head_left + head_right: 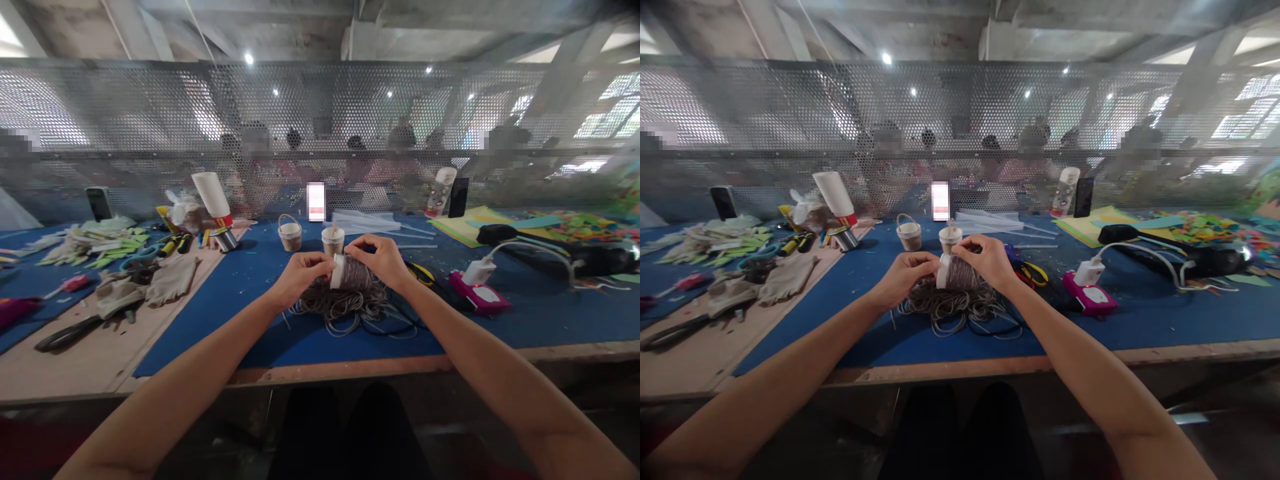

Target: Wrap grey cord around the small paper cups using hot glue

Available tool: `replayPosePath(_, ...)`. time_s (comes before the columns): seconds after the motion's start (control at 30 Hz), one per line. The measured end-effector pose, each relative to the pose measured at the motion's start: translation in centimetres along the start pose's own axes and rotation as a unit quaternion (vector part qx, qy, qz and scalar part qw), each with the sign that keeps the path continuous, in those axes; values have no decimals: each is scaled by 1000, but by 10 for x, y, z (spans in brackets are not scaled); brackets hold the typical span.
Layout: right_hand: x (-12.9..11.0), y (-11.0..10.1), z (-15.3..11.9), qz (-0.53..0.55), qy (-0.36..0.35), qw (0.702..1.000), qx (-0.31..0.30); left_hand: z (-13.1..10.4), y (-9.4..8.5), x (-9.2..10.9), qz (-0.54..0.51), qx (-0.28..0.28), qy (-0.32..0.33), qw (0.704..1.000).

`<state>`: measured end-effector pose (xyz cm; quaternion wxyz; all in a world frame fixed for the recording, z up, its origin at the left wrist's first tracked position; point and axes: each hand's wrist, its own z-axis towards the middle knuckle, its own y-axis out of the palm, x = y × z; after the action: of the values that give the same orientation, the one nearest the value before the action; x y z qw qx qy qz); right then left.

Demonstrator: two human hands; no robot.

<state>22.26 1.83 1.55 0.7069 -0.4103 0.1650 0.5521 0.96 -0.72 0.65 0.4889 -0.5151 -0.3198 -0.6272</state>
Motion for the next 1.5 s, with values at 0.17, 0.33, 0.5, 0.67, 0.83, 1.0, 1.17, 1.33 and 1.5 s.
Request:
replayPosePath(0.17,2,0,1,8,3,1000,12,0,0,-1,-14,3,-5,1000)
replayPosePath(0.33,2,0,1,6,4,1000,10,0,0,-1,-15,3,-3,1000)
replayPosePath(0.5,0,0,0,-2,9,1000,5,0,0,-2,-10,1,0,1000)
replayPosePath(0.67,6,0,1,-8,4,1000,-16,0,-1,-2,-15,-10,9,1000)
replayPosePath(0.83,10,0,2,-31,2,999,-31,0,-1,-3,-10,-4,3,1000)
replayPosePath(1.0,18,0,4,-36,17,998,-58,2,-1,-6,-24,2,-12,1000)
replayPosePath(1.17,23,-2,8,-22,54,996,-71,3,-1,-6,-74,14,-27,997)
replayPosePath(1.33,19,-5,8,53,102,992,-51,5,-3,-3,-149,42,-22,988)
replayPosePath(1.5,16,-5,5,33,94,990,-101,9,-6,-4,-192,73,-27,978)
